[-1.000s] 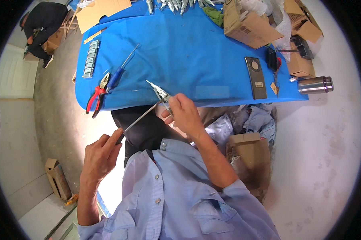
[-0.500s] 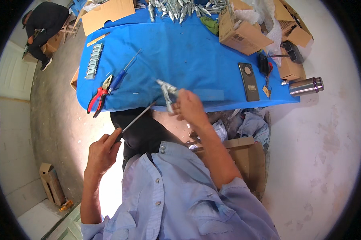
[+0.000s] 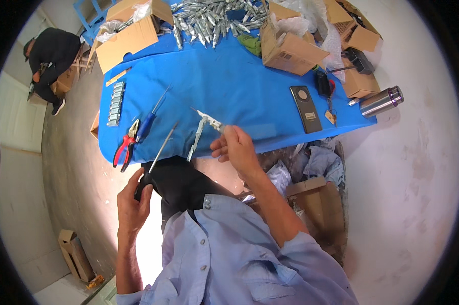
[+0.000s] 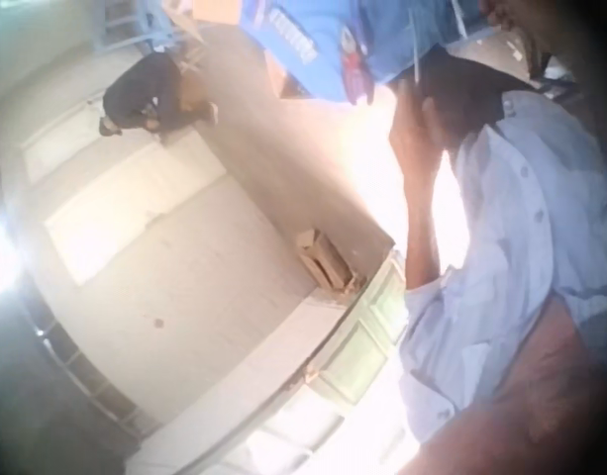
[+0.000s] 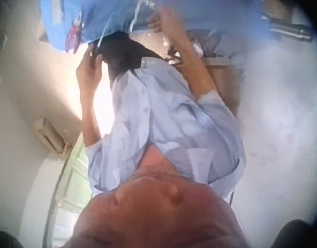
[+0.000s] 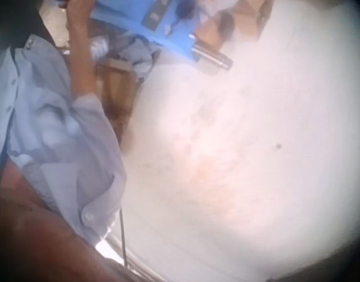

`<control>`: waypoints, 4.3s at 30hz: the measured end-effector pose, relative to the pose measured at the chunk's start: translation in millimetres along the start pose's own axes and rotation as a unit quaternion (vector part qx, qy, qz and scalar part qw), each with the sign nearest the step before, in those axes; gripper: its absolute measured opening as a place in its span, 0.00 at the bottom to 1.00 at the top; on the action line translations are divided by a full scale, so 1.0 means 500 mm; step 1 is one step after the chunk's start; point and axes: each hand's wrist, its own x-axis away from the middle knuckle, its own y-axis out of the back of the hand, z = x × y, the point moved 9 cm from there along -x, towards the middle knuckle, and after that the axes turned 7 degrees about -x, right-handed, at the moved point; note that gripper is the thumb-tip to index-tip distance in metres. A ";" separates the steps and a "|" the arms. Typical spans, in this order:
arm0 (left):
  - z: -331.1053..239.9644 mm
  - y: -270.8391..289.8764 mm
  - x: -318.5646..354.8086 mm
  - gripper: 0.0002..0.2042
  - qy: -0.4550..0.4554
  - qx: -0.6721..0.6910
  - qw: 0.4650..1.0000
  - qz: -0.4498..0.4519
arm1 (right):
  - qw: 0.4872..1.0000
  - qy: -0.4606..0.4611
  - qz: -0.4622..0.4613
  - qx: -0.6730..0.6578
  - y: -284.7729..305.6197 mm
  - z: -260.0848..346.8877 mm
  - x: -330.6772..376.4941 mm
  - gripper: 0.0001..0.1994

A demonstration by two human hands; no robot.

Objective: The person assembles small cylindrical electronic components on a blue workbench. They use a screwdriver to tighten internal parts and pliers to adjust metal tabs on the components. The person handles the items one at a time, performing repetitive assembly steps.

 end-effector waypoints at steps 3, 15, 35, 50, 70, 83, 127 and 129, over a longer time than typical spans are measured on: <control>-0.002 0.009 -0.029 0.19 0.000 -0.032 0.999 -0.032 | 1.000 -0.006 0.006 -0.018 -0.006 0.016 0.012 0.19; 0.064 0.056 -0.250 0.16 -0.012 -0.148 0.975 -0.166 | 0.998 0.008 0.027 -0.058 0.015 0.037 0.055 0.19; -0.187 -0.079 -0.203 0.21 -0.149 -0.040 0.983 -0.103 | 0.993 0.070 0.027 -0.091 0.063 0.047 0.086 0.16; -0.285 -0.102 -0.098 0.17 -0.242 0.001 0.966 0.094 | 0.981 0.009 0.184 -0.057 -0.008 0.067 0.145 0.20; -0.264 -0.072 -0.016 0.13 -0.262 -0.136 0.952 0.086 | 0.792 0.273 0.298 0.459 -0.143 0.135 0.204 0.09; -0.235 -0.048 0.026 0.13 -0.246 -0.081 0.965 -0.039 | 0.787 0.379 0.266 0.407 -0.163 0.155 0.251 0.09; -0.203 -0.099 0.076 0.20 -0.332 -0.102 0.935 0.070 | 0.848 -0.316 0.422 -0.061 -0.134 -0.090 0.291 0.34; -0.198 -0.100 0.075 0.20 -0.308 -0.097 0.943 0.083 | 0.853 -0.309 0.410 -0.093 -0.139 -0.094 0.289 0.34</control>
